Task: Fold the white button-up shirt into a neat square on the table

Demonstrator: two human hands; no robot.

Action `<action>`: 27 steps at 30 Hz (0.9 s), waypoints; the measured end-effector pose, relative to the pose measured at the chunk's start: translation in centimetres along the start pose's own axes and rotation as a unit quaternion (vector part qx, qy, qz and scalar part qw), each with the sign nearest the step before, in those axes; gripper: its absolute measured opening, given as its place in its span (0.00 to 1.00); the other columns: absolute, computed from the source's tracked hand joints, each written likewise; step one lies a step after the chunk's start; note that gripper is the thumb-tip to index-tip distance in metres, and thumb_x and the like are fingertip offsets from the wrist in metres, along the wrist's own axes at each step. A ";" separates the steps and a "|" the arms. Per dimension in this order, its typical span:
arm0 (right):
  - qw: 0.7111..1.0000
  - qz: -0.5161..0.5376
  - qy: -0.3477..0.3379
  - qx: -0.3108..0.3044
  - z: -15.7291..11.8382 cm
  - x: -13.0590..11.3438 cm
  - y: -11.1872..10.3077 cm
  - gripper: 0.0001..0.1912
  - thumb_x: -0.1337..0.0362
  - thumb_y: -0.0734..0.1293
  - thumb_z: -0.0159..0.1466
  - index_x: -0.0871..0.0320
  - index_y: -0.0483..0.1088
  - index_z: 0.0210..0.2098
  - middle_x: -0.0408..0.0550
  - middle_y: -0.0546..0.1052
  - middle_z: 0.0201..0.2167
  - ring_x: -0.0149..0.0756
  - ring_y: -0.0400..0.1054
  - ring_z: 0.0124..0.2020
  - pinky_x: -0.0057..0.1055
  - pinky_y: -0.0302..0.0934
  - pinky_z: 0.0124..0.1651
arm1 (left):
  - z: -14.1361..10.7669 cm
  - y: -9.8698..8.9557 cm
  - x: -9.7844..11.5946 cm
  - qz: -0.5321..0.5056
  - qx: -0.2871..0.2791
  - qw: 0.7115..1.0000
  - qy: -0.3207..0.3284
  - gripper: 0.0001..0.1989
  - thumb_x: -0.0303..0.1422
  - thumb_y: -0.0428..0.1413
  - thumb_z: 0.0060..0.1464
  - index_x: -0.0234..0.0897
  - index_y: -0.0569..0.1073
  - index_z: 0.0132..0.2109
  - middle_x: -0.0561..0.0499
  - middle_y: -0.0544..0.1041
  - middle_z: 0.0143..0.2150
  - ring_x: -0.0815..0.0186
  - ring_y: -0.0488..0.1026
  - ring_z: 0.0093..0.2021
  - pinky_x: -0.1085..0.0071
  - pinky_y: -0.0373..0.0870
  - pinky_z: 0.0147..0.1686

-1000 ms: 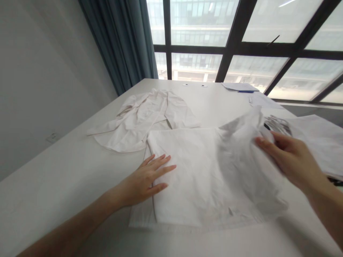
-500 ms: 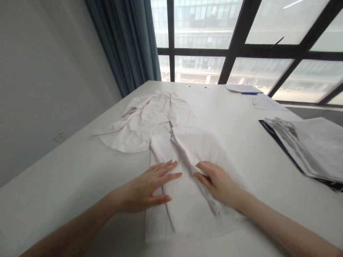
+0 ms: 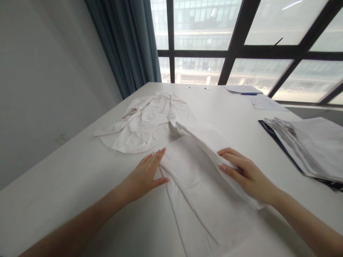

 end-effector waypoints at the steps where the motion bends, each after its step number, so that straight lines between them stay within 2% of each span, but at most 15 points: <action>1: 1.000 -0.002 -0.009 0.019 0.2 -0.9 -0.3 0.07 0.60 0.60 0.71 0.55 0.67 0.40 0.51 0.71 0.47 0.34 0.69 0.42 0.30 0.63 0.45 | 0.0 0.2 -0.2 -0.001 0.002 1.000 -0.002 0.46 0.55 0.48 0.62 0.35 0.35 0.73 0.35 0.54 0.71 0.51 0.56 0.69 0.53 0.54 0.66; 3: 0.999 -0.002 -0.035 0.025 0.4 -2.8 -0.1 0.05 0.63 0.60 0.71 0.55 0.66 0.39 0.51 0.71 0.46 0.34 0.68 0.43 0.30 0.64 0.45 | -0.1 0.5 -0.4 -0.001 0.005 1.000 -0.007 0.46 0.56 0.48 0.62 0.37 0.35 0.73 0.35 0.54 0.72 0.52 0.56 0.70 0.53 0.52 0.67; 6: 0.997 -0.008 -0.066 -0.041 0.2 -4.4 2.8 0.05 0.67 0.60 0.70 0.56 0.67 0.40 0.52 0.71 0.47 0.36 0.67 0.47 0.32 0.63 0.50 | 0.0 0.8 -0.6 0.001 0.007 1.000 -0.014 0.47 0.58 0.48 0.61 0.36 0.37 0.73 0.34 0.54 0.71 0.52 0.54 0.70 0.52 0.49 0.67; 9: 0.990 -0.034 -0.076 -0.112 -0.7 -4.3 6.5 0.06 0.69 0.60 0.69 0.56 0.69 0.41 0.52 0.72 0.46 0.38 0.66 0.48 0.36 0.63 0.52 | 0.1 0.6 -0.7 -0.011 -0.003 1.000 -0.022 0.49 0.59 0.49 0.59 0.31 0.40 0.72 0.31 0.59 0.69 0.50 0.58 0.69 0.49 0.46 0.68; 12: 0.987 -0.041 -0.082 -0.130 -1.4 -3.6 8.2 0.07 0.67 0.60 0.70 0.57 0.70 0.42 0.52 0.73 0.46 0.38 0.66 0.49 0.38 0.62 0.54 | 0.3 -0.2 -0.7 -0.050 -0.020 0.998 -0.042 0.42 0.55 0.47 0.62 0.31 0.46 0.71 0.33 0.63 0.67 0.53 0.60 0.67 0.48 0.43 0.68; 16: 0.983 -0.015 -0.097 -0.152 -1.3 -2.4 7.5 0.09 0.65 0.59 0.71 0.57 0.71 0.42 0.53 0.73 0.47 0.37 0.67 0.51 0.36 0.62 0.55 | 0.5 -1.6 -0.2 -0.120 -0.010 0.990 -0.071 0.26 0.46 0.46 0.66 0.35 0.58 0.64 0.38 0.69 0.64 0.55 0.63 0.66 0.47 0.44 0.68; 19: 0.980 0.014 -0.088 -0.180 -1.2 -0.8 6.1 0.10 0.63 0.60 0.71 0.57 0.72 0.42 0.54 0.74 0.49 0.37 0.68 0.53 0.35 0.62 0.56 | 0.4 -2.2 0.5 -0.176 0.020 0.980 -0.091 0.21 0.45 0.49 0.64 0.36 0.62 0.56 0.38 0.73 0.59 0.54 0.67 0.62 0.47 0.50 0.66; 21: 0.979 0.019 -0.065 -0.194 -1.3 0.5 5.2 0.11 0.61 0.60 0.71 0.57 0.73 0.43 0.54 0.74 0.50 0.37 0.69 0.53 0.34 0.63 0.56 | 0.2 -2.3 0.9 -0.217 0.040 0.970 -0.105 0.19 0.45 0.50 0.63 0.37 0.63 0.54 0.38 0.74 0.57 0.53 0.68 0.61 0.47 0.55 0.64; 23: 0.982 -0.004 -0.041 -0.184 -1.8 1.4 4.3 0.11 0.60 0.61 0.71 0.56 0.73 0.44 0.53 0.75 0.50 0.37 0.70 0.53 0.34 0.64 0.56 | 0.1 -2.2 0.8 -0.263 0.050 0.955 -0.130 0.20 0.44 0.50 0.63 0.38 0.61 0.56 0.39 0.76 0.55 0.52 0.69 0.61 0.48 0.59 0.62; 27: 0.989 -0.102 -0.048 -0.100 -3.1 0.7 3.2 0.10 0.65 0.60 0.71 0.56 0.73 0.43 0.52 0.77 0.47 0.38 0.72 0.50 0.35 0.68 0.51 | 0.2 -1.5 -0.8 -0.396 0.077 0.895 -0.188 0.26 0.45 0.49 0.64 0.37 0.55 0.62 0.35 0.73 0.58 0.54 0.73 0.57 0.53 0.67 0.57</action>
Point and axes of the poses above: each hand's wrist, its own z-axis towards the middle knuckle, its own y-axis out of the palm, x = y × z, the point moved 8 cm from there along z, towards the middle knuckle
